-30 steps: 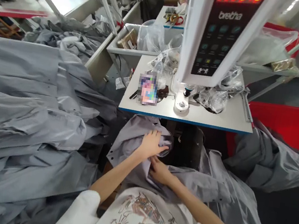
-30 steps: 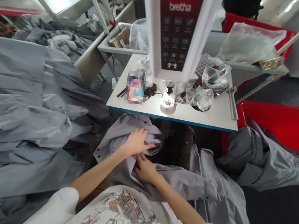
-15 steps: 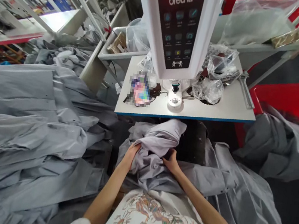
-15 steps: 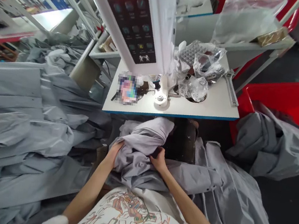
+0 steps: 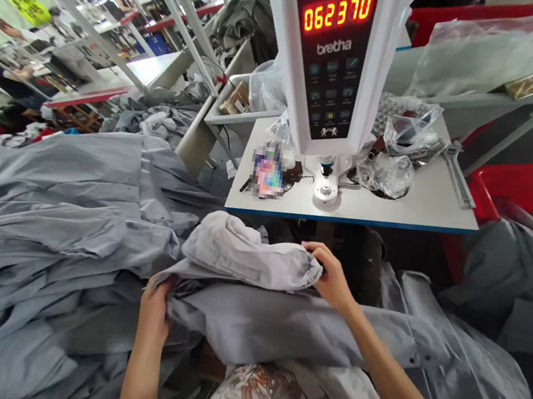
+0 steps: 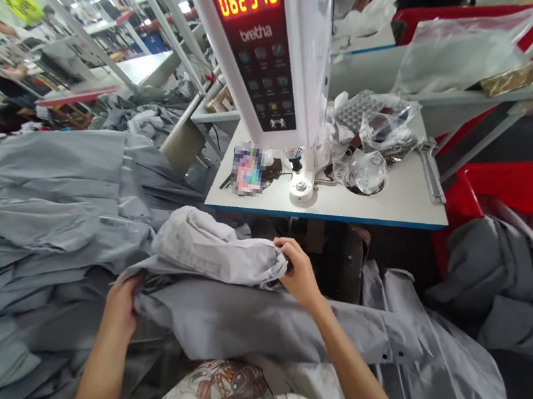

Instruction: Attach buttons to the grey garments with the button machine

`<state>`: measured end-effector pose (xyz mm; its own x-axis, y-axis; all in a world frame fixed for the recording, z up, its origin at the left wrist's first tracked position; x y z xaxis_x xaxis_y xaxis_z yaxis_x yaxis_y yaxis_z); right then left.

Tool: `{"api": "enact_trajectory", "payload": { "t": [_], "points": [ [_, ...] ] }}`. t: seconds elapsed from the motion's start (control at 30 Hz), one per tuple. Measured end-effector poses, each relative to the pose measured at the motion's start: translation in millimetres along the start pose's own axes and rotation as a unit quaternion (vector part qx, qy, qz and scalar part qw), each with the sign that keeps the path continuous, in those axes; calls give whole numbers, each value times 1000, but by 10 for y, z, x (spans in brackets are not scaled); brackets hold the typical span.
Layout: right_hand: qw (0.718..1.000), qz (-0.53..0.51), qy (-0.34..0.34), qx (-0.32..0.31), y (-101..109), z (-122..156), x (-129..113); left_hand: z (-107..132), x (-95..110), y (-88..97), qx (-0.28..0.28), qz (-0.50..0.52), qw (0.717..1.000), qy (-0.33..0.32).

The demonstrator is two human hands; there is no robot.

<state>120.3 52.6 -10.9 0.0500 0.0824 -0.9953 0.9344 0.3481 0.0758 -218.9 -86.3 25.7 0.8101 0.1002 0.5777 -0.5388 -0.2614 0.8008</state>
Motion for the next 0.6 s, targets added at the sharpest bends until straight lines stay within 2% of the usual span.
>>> {"api": "enact_trajectory", "payload": {
  "t": [0.07, 0.1, 0.17, 0.23, 0.27, 0.3, 0.37, 0.47, 0.6],
  "points": [
    [999, 49, 19, -13, 67, 131, -319, -73, 331, 93, 94, -28, 995, -18],
    [996, 82, 23, -14, 60, 204, -466, -94, 586, 81, 99, -42, 992, -65],
    [989, 145, 30, -11, -6, 341, -716, -129, 1172, -47, 17, -61, 978, -197],
    [982, 183, 36, -29, -73, 440, -894, -175, 1706, -197, -72, -67, 935, -340],
    [981, 187, 36, -43, -76, 469, -955, -218, 1894, -270, -139, -61, 913, -378],
    [981, 181, 33, -59, -54, 480, -998, -274, 2028, -321, -197, -53, 895, -398],
    [986, 133, 8, -105, 47, 453, -1032, -411, 2173, -338, -267, -49, 871, -410],
    [982, -3, -21, -187, 186, 315, -1003, -601, 2284, -192, -278, -2, 861, -425],
    [968, -116, 47, -217, 112, 48, -966, -797, 2419, 67, -273, 104, 864, -411]
  ]
}}
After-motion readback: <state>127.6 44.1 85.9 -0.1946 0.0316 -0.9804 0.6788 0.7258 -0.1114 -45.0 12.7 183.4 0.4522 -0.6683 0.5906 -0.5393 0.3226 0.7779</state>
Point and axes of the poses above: each hand's wrist, its own z-axis away from the middle knuckle, its own y-axis out of the back of the hand, x = y × z, the point moved 3 cm from there along -z, towards the middle knuckle, and after that the axes turned 11 degrees about -y, right-handed, at the moved point
